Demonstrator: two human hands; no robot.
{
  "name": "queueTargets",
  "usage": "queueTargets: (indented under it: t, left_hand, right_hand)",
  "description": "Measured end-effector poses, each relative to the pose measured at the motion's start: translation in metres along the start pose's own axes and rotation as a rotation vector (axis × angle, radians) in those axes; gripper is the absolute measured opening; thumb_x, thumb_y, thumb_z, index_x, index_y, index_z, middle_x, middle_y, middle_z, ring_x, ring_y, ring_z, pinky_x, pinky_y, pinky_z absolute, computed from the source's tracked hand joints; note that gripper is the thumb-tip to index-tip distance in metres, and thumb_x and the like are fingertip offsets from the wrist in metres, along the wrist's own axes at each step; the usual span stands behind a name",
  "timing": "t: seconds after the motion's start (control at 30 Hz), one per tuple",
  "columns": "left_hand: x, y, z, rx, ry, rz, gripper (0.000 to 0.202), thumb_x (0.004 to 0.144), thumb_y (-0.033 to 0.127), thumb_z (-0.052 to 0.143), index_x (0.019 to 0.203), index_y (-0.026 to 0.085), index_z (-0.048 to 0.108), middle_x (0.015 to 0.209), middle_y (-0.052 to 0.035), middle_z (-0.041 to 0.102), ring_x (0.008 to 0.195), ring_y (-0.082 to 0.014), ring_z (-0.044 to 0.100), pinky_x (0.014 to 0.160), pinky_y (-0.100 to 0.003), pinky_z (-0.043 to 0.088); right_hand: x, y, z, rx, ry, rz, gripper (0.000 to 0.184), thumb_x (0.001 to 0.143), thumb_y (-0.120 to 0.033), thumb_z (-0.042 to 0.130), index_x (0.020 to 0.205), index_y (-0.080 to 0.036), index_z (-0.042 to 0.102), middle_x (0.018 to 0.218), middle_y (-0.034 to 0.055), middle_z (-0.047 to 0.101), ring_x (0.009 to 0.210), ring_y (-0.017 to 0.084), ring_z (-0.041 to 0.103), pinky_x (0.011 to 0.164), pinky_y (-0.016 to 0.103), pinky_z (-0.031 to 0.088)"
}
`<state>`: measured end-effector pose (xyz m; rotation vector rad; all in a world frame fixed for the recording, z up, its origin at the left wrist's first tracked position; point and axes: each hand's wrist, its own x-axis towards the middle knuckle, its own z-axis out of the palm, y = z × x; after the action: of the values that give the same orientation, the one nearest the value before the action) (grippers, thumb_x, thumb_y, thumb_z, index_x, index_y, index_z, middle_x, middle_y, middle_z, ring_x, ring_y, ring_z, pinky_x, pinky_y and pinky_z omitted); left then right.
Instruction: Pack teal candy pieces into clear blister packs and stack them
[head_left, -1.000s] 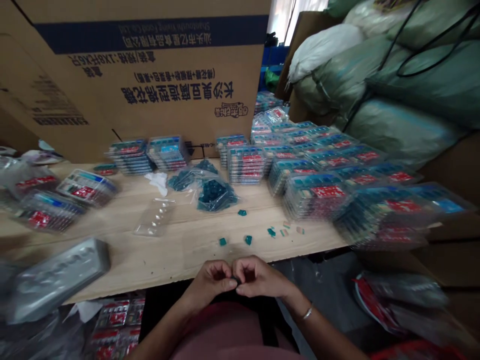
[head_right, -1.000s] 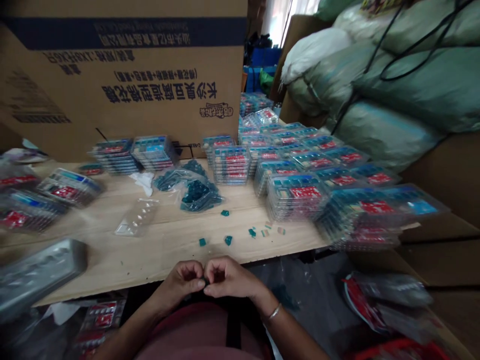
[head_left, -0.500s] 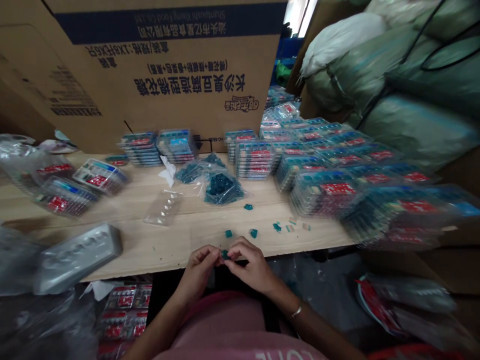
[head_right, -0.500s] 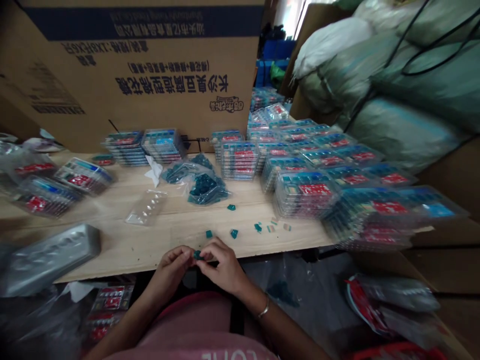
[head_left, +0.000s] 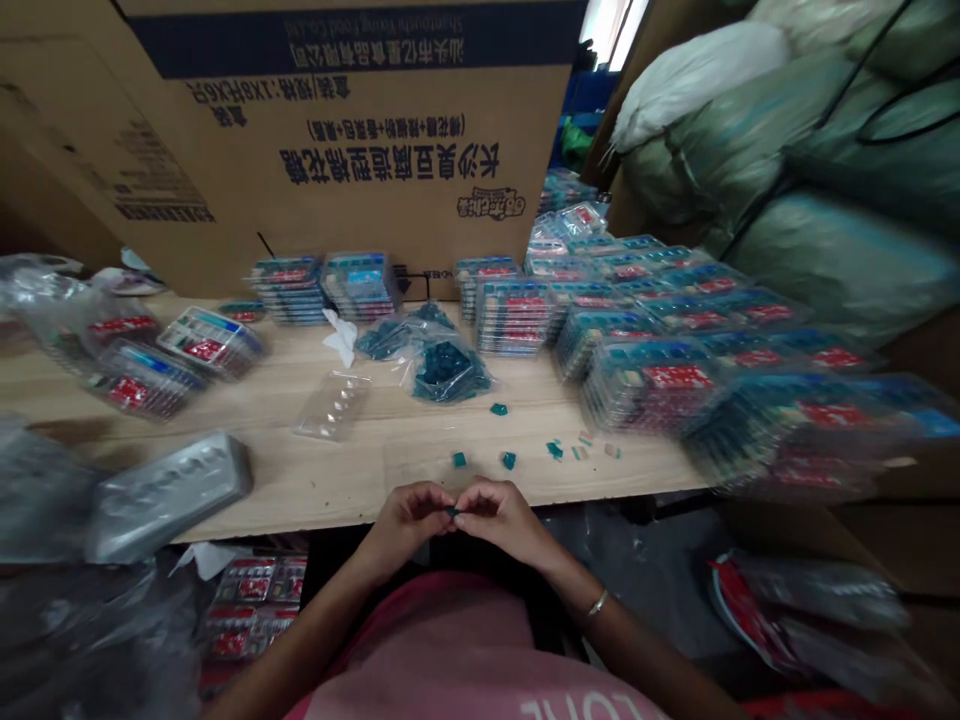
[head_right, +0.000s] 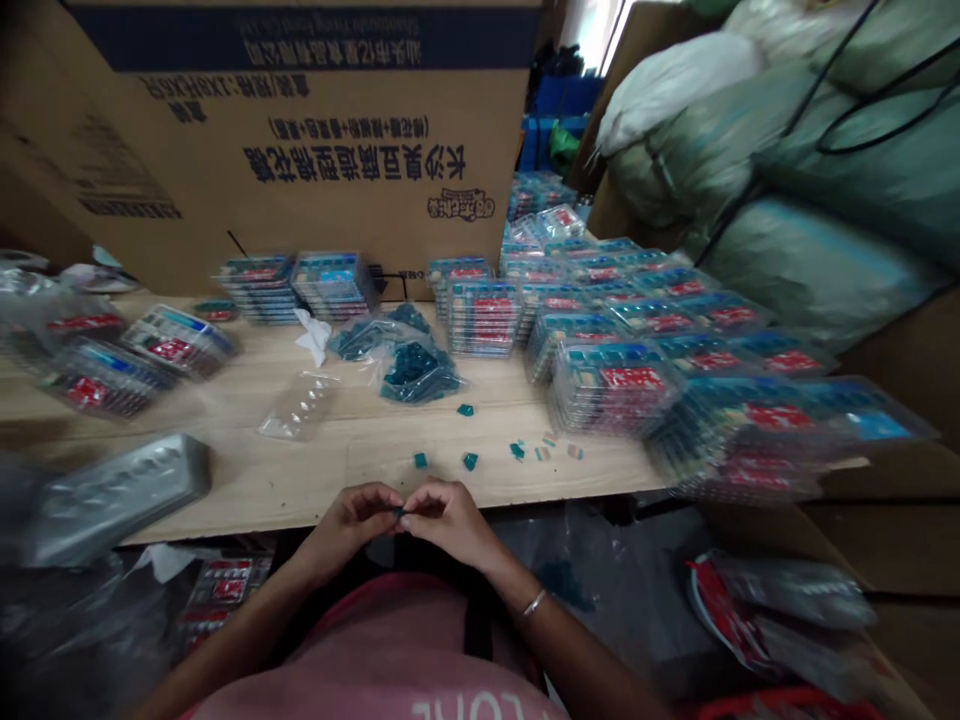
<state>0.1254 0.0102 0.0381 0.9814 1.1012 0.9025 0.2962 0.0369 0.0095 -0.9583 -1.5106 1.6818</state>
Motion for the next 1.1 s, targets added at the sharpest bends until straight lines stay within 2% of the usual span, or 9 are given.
queueTargets:
  t: [0.23,0.37,0.5,0.57,0.63,0.83,1.0,1.03,1.1]
  left_hand:
    - [0.001,-0.022,0.001,0.153,0.118,0.172,0.018,0.064,0.027,0.073,0.069,0.016,0.06,0.063,0.0016,0.064,0.059,-0.0109,0.057,0.058,-0.022,0.044]
    - [0.001,-0.022,-0.008,0.437,0.188,0.344,0.01,0.074,0.028,0.063,0.073,0.018,0.064,0.067,-0.0003,0.065,0.064,-0.014,0.059,0.061,-0.025,0.046]
    - [0.016,-0.019,-0.032,0.823,0.263,0.562,0.022,0.073,0.025,0.064,0.095,0.02,0.066,0.093,-0.0063,0.069,0.09,-0.0223,0.06,0.08,-0.036,0.046]
    - [0.025,-0.023,-0.044,0.97,0.26,0.6,0.016,0.073,0.023,0.063,0.089,0.02,0.065,0.09,-0.0067,0.068,0.088,-0.0229,0.059,0.079,-0.037,0.046]
    - [0.032,-0.028,-0.051,1.059,0.201,0.613,0.008,0.077,0.021,0.058,0.082,0.02,0.064,0.086,-0.0061,0.067,0.086,-0.0217,0.059,0.077,-0.036,0.045]
    - [0.031,-0.038,-0.052,1.137,0.191,0.626,0.009,0.082,0.023,0.055,0.081,0.02,0.062,0.091,-0.0056,0.064,0.088,-0.0205,0.056,0.079,-0.037,0.042]
    - [0.031,-0.033,-0.052,1.147,0.234,0.65,0.008,0.077,0.024,0.061,0.084,0.02,0.063,0.092,-0.0057,0.064,0.087,-0.0209,0.056,0.078,-0.037,0.044]
    - [0.033,-0.032,-0.051,1.145,0.268,0.67,0.009,0.077,0.024,0.062,0.085,0.02,0.064,0.093,-0.0062,0.064,0.088,-0.0213,0.057,0.078,-0.037,0.045]
    - [0.041,-0.029,-0.047,1.118,0.312,0.729,0.012,0.079,0.026,0.061,0.088,0.02,0.065,0.095,-0.0073,0.064,0.09,-0.0217,0.057,0.079,-0.038,0.046]
  right_hand:
    - [0.002,0.011,0.007,-0.013,0.038,-0.027,0.02,0.069,-0.034,0.072,0.066,-0.017,0.062,0.063,-0.0028,0.058,0.057,0.01,0.05,0.056,0.023,0.039]
    - [0.01,0.004,0.001,-0.115,-0.01,-0.089,0.015,0.074,-0.032,0.068,0.071,-0.018,0.063,0.068,-0.0014,0.061,0.061,0.011,0.053,0.058,0.023,0.041]
    - [0.042,0.002,-0.014,-0.479,0.021,-0.379,0.01,0.079,-0.022,0.065,0.071,-0.019,0.061,0.073,0.0011,0.062,0.073,0.015,0.056,0.068,0.026,0.044]
    - [0.06,0.007,-0.019,-0.696,-0.018,-0.516,0.01,0.08,-0.018,0.065,0.071,-0.019,0.06,0.076,0.002,0.062,0.078,0.017,0.056,0.073,0.028,0.043]
    - [0.072,0.013,-0.021,-0.816,-0.081,-0.566,0.01,0.08,-0.015,0.065,0.072,-0.02,0.06,0.078,0.002,0.062,0.08,0.017,0.056,0.074,0.028,0.043]
    - [0.071,0.022,-0.016,-0.858,0.036,-0.467,0.011,0.079,-0.014,0.066,0.087,-0.019,0.061,0.085,0.0029,0.065,0.082,0.017,0.059,0.075,0.027,0.045]
    - [0.066,0.014,-0.02,-0.881,-0.065,-0.515,0.022,0.078,-0.014,0.066,0.098,-0.02,0.061,0.097,0.005,0.065,0.094,0.019,0.058,0.082,0.03,0.045]
    - [0.065,0.012,-0.024,-0.847,-0.044,-0.528,0.021,0.079,-0.014,0.064,0.099,-0.02,0.061,0.098,0.0051,0.064,0.096,0.019,0.058,0.084,0.03,0.045]
    - [0.066,0.007,-0.039,-0.786,0.097,-0.517,0.014,0.083,-0.015,0.058,0.095,-0.02,0.062,0.096,0.0048,0.065,0.093,0.017,0.059,0.082,0.028,0.046]
